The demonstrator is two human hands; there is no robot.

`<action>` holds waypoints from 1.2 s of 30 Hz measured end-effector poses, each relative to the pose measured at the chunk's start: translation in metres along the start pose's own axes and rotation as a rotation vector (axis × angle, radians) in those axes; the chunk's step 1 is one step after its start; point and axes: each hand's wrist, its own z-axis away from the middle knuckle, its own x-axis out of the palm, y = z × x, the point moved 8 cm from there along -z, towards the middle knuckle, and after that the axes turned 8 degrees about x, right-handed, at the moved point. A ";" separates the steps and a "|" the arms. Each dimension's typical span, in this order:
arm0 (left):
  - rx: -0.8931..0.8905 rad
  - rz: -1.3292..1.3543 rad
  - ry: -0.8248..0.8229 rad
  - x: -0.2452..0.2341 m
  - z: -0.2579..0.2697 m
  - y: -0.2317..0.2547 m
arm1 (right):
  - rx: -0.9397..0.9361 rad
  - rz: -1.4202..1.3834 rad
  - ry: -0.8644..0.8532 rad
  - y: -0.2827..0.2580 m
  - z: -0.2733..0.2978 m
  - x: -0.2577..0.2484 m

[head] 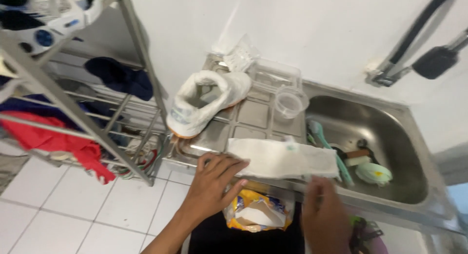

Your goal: The person cleans a white sneaker using a toothbrush and wipes the insole with a paper towel. They then place the insole back into the shoe and set the shoe on a nearby shelf.

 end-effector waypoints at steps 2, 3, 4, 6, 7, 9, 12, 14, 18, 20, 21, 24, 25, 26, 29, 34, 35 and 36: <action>-0.025 -0.004 0.001 0.002 0.007 0.000 | -0.131 -0.098 -0.057 -0.026 0.018 0.027; -0.045 0.004 0.009 0.004 0.009 -0.001 | -0.256 -0.188 -0.102 -0.042 0.029 0.040; -0.043 0.003 0.005 0.004 0.011 0.001 | -0.253 -0.192 -0.102 -0.052 0.029 0.041; -0.047 -0.016 0.013 0.004 0.013 0.001 | -0.445 -0.210 -0.158 -0.087 0.037 0.044; -0.047 -0.019 0.013 0.003 0.013 0.002 | -0.446 -0.213 -0.158 -0.080 0.033 0.050; -0.047 -0.008 0.020 0.001 0.012 0.002 | -0.537 -0.118 -0.035 -0.071 0.025 0.056; -0.042 -0.012 0.022 -0.002 0.010 0.003 | -0.342 -0.080 -0.014 -0.066 0.009 0.040; -0.045 0.001 0.016 -0.001 0.012 0.003 | -0.320 -0.132 -0.096 -0.069 0.015 0.033; -0.059 0.052 0.039 -0.004 0.017 0.004 | -0.424 -0.138 -0.168 -0.070 0.024 0.040; -0.050 0.066 0.035 -0.007 0.017 0.004 | -0.346 -0.138 -0.137 -0.065 0.014 0.028; -0.041 0.082 0.031 -0.008 0.017 0.004 | -0.266 -0.137 -0.105 -0.060 0.008 0.021; -0.123 0.148 0.033 -0.015 0.011 -0.014 | -0.116 -0.205 -0.082 -0.044 0.015 0.005; -0.126 0.148 0.033 -0.022 0.002 -0.020 | -0.117 -0.204 -0.085 -0.037 0.019 0.021; -0.157 0.215 -0.022 -0.023 -0.006 -0.027 | -0.192 -0.171 -0.092 -0.035 0.026 0.036; -0.159 0.372 -0.277 -0.013 -0.057 -0.033 | -0.250 -0.151 -0.169 -0.043 0.051 0.062; -0.543 0.544 -0.993 0.008 -0.107 -0.018 | -0.280 -0.282 -0.251 -0.072 0.076 0.059; -0.586 0.527 -1.050 0.014 -0.104 -0.020 | -0.339 -0.262 -0.265 -0.075 0.078 0.060; -0.628 0.509 -1.109 0.020 -0.100 -0.022 | -0.396 -0.243 -0.277 -0.076 0.080 0.062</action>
